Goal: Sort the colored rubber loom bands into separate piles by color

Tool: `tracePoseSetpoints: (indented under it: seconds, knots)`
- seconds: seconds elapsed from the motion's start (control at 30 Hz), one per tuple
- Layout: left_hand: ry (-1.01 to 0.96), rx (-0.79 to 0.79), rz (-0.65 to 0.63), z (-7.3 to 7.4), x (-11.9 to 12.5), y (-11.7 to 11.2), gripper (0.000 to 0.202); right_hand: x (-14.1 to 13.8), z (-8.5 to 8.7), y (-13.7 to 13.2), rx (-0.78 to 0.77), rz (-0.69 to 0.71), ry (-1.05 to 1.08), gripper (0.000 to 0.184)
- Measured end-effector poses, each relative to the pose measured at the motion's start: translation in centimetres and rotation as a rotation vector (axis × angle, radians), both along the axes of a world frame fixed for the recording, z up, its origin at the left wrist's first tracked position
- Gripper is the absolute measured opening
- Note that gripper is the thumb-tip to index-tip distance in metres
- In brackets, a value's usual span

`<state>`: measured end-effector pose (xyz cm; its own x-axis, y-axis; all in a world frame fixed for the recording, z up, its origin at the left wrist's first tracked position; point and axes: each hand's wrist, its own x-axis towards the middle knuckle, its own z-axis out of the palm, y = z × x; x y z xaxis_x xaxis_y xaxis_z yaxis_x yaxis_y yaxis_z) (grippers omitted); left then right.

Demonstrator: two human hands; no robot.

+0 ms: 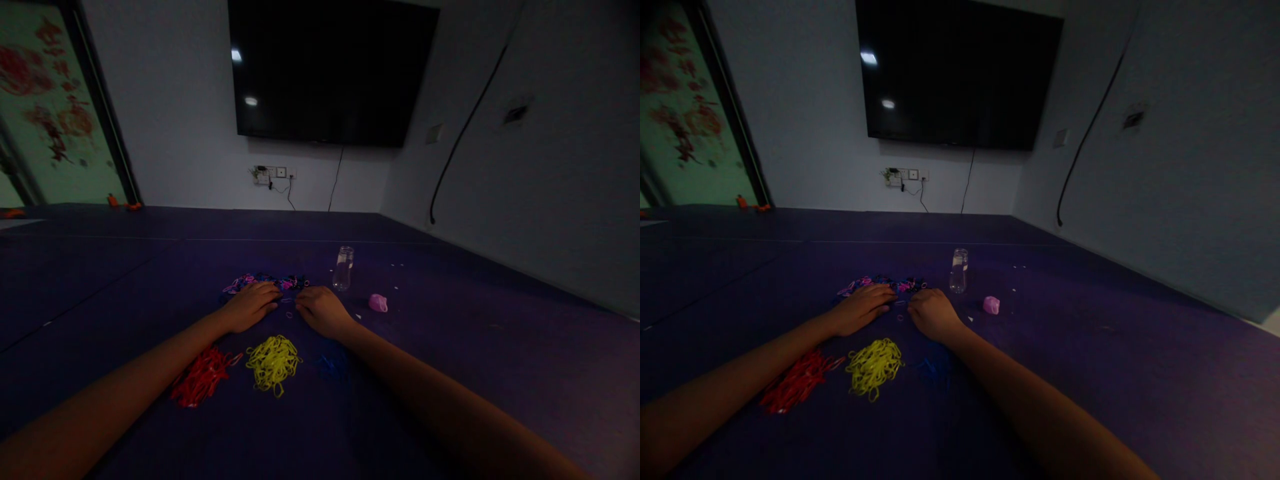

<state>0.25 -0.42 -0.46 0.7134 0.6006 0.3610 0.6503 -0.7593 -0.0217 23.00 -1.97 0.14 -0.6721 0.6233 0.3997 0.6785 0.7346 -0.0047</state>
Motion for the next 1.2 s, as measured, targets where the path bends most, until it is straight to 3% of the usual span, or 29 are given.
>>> tracePoseSetpoints:
  seconds: [0.13, 0.43, 0.7, 1.03, 1.2]
  knots:
    - [-0.016, 0.001, -0.003, 0.28, 0.2, -0.16, 0.032, 0.09, 0.09, -0.03, 0.01, -0.044, 0.011, 0.024]
    - [0.014, -0.04, 0.034, -0.45, -0.16, 0.27, 0.035, 0.14, -0.33, 0.16, -0.013, 0.019, 0.021, 0.027]
    - [-0.034, -0.012, -0.023, 0.1, 0.07, 0.04, 0.032, 0.11, -0.42, 0.41, -0.017, -0.003, 0.001, 0.022]
    - [-0.009, -0.041, 0.033, -0.6, -0.19, 0.38, 0.037, 0.1, -0.49, 0.3, 0.023, -0.013, 0.04, 0.024]
    - [-0.022, -0.014, -0.011, -0.32, -0.09, 0.39, 0.036, 0.12, -0.48, 0.19, 0.041, -0.007, 0.066, 0.023]
